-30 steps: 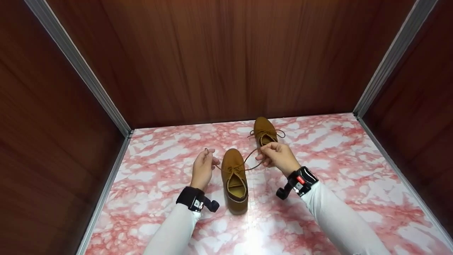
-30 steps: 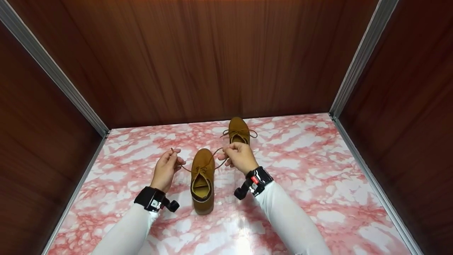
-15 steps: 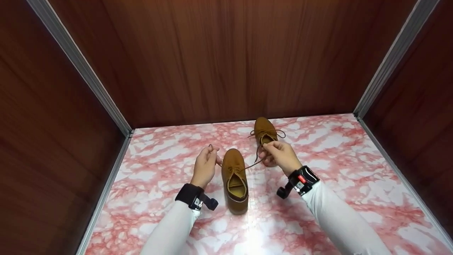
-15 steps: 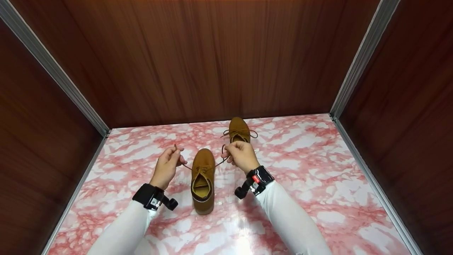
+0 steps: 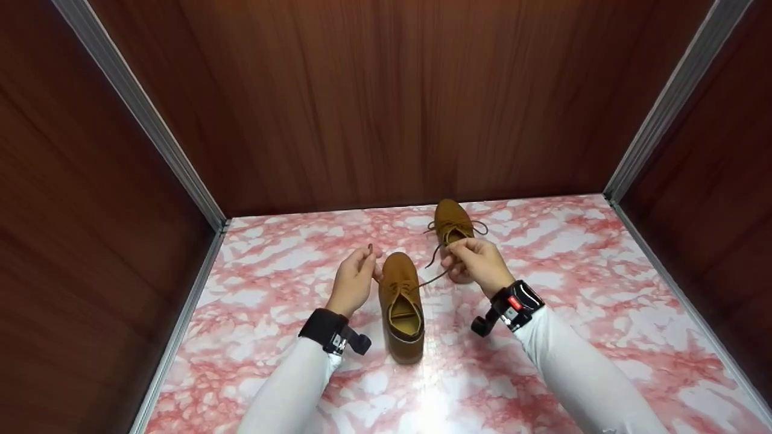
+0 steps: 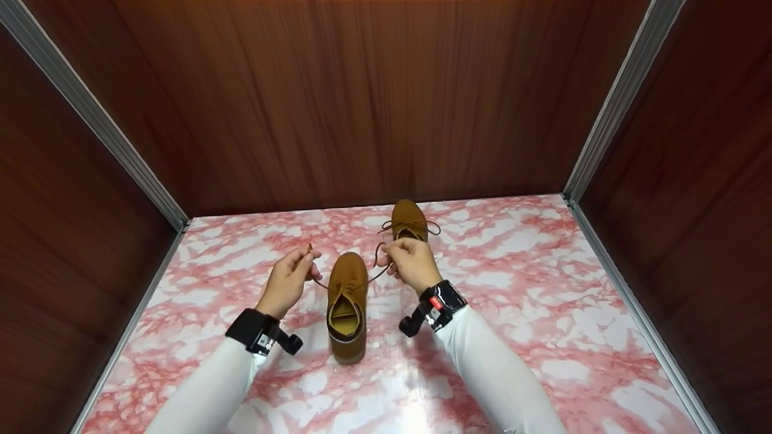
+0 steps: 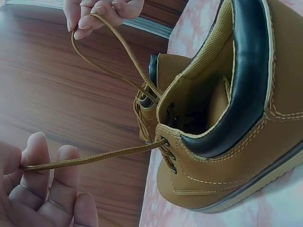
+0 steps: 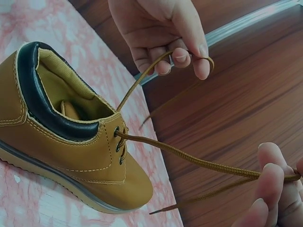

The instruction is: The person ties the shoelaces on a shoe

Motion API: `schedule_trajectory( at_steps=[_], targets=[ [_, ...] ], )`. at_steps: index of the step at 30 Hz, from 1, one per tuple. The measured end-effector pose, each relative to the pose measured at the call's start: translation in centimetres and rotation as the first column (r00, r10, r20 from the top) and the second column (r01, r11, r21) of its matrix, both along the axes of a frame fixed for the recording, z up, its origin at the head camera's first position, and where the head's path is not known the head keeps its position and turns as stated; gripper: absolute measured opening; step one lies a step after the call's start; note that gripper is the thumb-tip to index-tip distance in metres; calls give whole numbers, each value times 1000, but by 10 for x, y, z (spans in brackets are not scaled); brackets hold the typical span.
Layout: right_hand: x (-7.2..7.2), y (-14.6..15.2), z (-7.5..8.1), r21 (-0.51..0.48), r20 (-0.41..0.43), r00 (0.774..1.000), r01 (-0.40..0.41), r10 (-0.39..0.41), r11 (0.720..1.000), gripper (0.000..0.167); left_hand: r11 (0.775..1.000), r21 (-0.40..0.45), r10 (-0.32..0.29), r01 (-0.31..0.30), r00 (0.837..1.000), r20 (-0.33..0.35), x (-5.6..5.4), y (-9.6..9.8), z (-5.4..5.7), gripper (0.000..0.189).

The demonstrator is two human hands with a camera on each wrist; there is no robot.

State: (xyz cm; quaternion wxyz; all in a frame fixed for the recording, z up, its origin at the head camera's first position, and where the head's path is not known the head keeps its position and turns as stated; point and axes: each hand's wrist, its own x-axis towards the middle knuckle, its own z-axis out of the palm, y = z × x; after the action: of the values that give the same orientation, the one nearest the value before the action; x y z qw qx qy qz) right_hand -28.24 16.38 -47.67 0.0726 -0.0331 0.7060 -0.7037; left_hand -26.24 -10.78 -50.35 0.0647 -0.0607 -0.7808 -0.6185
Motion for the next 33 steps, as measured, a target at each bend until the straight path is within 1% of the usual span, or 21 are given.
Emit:
schedule_trajectory(
  at_steps=[11, 16, 18, 20, 24, 27, 29, 31, 33],
  targets=[
    [-3, 0, 0, 2, -13, 1000, 8, -8, 1000, 17, 996, -82, -22, 20, 1000, -13, -2, 3, 3, 24],
    [-4, 0, 4, 2, -9, 1000, 19, -19, 1000, 19, 992, -113, -65, 64, 998, -6, -4, 4, 9, 23],
    [-5, 0, 5, -1, -1, 1000, 23, -23, 1000, 24, 987, -132, -88, 88, 996, 0, -5, 5, 11, 23],
    [-5, 1, 7, -4, -2, 1000, 21, -21, 1000, 23, 981, -166, -104, 103, 995, 3, -7, 8, 15, 22],
    [-6, 1, 10, -16, -9, 1000, 21, -21, 1000, 16, 962, -243, -131, 128, 991, 3, -10, 16, 23, 22],
    [-6, 1, 11, -35, -6, 1000, 21, -21, 999, 15, 950, -271, -160, 153, 987, -5, -13, 25, 27, 23],
    [-6, 2, 12, -40, -4, 1000, 19, -19, 999, 15, 941, -284, -196, 183, 980, -17, -15, 31, 29, 25],
    [-6, 3, 12, -41, -1, 999, 32, -32, 999, 15, 926, -312, -233, 211, 972, -33, -17, 38, 29, 27],
    [-6, 3, 13, -29, -5, 999, 51, -51, 998, 15, 904, -359, -264, 233, 964, -39, -19, 44, 28, 28]
  ],
)
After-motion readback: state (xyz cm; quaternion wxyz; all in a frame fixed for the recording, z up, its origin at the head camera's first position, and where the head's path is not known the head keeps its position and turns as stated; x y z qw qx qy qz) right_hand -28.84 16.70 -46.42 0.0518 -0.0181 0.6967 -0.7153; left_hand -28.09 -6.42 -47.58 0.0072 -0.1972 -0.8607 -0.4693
